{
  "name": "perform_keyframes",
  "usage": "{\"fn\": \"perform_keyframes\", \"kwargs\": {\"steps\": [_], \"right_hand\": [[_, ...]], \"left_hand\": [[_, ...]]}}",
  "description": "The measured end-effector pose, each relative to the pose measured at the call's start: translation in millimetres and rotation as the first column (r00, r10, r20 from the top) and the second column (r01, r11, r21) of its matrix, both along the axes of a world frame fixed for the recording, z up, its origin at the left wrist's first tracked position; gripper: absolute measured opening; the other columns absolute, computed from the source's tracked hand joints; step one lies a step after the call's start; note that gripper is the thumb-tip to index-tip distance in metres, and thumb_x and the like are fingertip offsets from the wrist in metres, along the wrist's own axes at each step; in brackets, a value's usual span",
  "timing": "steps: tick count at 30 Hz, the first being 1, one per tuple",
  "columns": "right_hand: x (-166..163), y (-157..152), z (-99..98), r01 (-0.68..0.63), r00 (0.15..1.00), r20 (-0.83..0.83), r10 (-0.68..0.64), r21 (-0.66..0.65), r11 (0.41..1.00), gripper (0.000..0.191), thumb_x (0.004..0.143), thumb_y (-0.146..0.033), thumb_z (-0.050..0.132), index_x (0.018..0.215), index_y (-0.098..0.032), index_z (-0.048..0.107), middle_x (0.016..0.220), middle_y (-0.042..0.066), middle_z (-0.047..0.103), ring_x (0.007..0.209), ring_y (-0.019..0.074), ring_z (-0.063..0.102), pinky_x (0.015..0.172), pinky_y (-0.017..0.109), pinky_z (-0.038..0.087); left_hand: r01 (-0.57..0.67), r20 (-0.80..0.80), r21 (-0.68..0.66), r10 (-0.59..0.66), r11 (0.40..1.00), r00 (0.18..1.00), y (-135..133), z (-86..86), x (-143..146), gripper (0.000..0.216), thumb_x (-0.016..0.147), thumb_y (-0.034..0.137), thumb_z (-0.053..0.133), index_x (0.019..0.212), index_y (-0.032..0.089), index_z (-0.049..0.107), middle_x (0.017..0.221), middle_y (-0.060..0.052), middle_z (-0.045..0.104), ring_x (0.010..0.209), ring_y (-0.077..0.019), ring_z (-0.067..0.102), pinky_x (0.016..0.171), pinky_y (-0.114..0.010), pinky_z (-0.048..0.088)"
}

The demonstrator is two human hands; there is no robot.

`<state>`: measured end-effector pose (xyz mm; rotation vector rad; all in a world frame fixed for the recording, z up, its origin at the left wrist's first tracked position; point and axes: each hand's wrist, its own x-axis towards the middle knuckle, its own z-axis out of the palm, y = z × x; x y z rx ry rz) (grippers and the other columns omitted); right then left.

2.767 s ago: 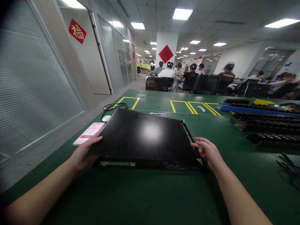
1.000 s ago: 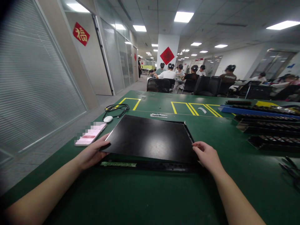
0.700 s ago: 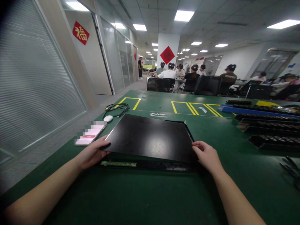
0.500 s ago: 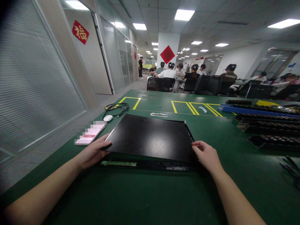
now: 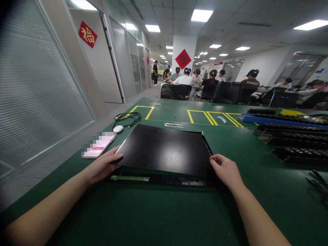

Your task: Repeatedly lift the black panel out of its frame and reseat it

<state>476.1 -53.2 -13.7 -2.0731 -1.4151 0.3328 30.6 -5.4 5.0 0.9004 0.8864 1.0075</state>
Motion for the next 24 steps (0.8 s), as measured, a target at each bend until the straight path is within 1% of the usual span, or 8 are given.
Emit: {"fn": "perform_keyframes", "kwargs": {"steps": [4,8,15,20,24], "right_hand": [[-1.2,0.1,0.7,0.0,1.0,0.003,0.0,-0.004,1.0,0.029,0.073,-0.044,0.056,0.082,-0.026,0.076,0.086,0.005,0.077,0.082,0.0261,0.069,0.073,0.036,0.048],[-2.6,-0.6,2.6,-0.002,1.0,0.008,0.002,0.002,1.0,0.028,0.072,-0.044,0.056,0.08,-0.026,0.076,0.083,0.004,0.077,0.08,0.0255,0.069,0.071,0.035,0.048],[-0.1,0.0,0.1,0.011,1.0,0.002,-0.011,-0.02,1.0,0.03,0.074,-0.045,0.055,0.084,-0.026,0.077,0.09,0.005,0.077,0.086,0.0274,0.069,0.074,0.037,0.048],[2.3,0.2,-2.1,0.017,1.0,-0.014,-0.017,-0.024,1.0,0.03,0.075,-0.043,0.055,0.086,-0.026,0.077,0.091,0.005,0.077,0.085,0.0264,0.069,0.074,0.036,0.047],[2.3,-0.4,-1.7,0.018,1.0,-0.009,-0.018,-0.017,1.0,0.03,0.076,-0.043,0.055,0.088,-0.026,0.077,0.09,0.005,0.077,0.082,0.0258,0.069,0.073,0.036,0.047]], "left_hand": [[0.003,-0.003,-0.004,-0.003,1.0,1.0,-0.8,1.7,0.9,0.048,0.077,0.011,0.075,0.124,0.019,0.066,0.123,-0.011,0.073,0.11,-0.0278,0.07,0.085,-0.033,0.058],[0.011,0.004,-0.009,-0.011,1.0,1.0,-0.6,1.9,1.7,0.05,0.076,0.013,0.076,0.124,0.018,0.065,0.124,-0.011,0.072,0.111,-0.0283,0.069,0.086,-0.033,0.057],[-0.006,-0.031,0.002,0.006,1.0,1.0,0.3,-1.0,0.9,0.054,0.074,0.014,0.078,0.127,0.017,0.064,0.12,-0.011,0.074,0.112,-0.0287,0.068,0.087,-0.034,0.056],[-0.026,-0.057,-0.005,0.026,1.0,0.998,-1.6,1.3,3.8,0.053,0.073,0.015,0.077,0.125,0.018,0.064,0.118,-0.011,0.075,0.109,-0.0296,0.07,0.087,-0.036,0.057],[-0.045,-0.065,0.0,0.045,0.999,0.997,-1.6,0.4,4.9,0.053,0.073,0.014,0.077,0.124,0.018,0.064,0.117,-0.01,0.075,0.11,-0.0297,0.07,0.086,-0.035,0.057]]}}
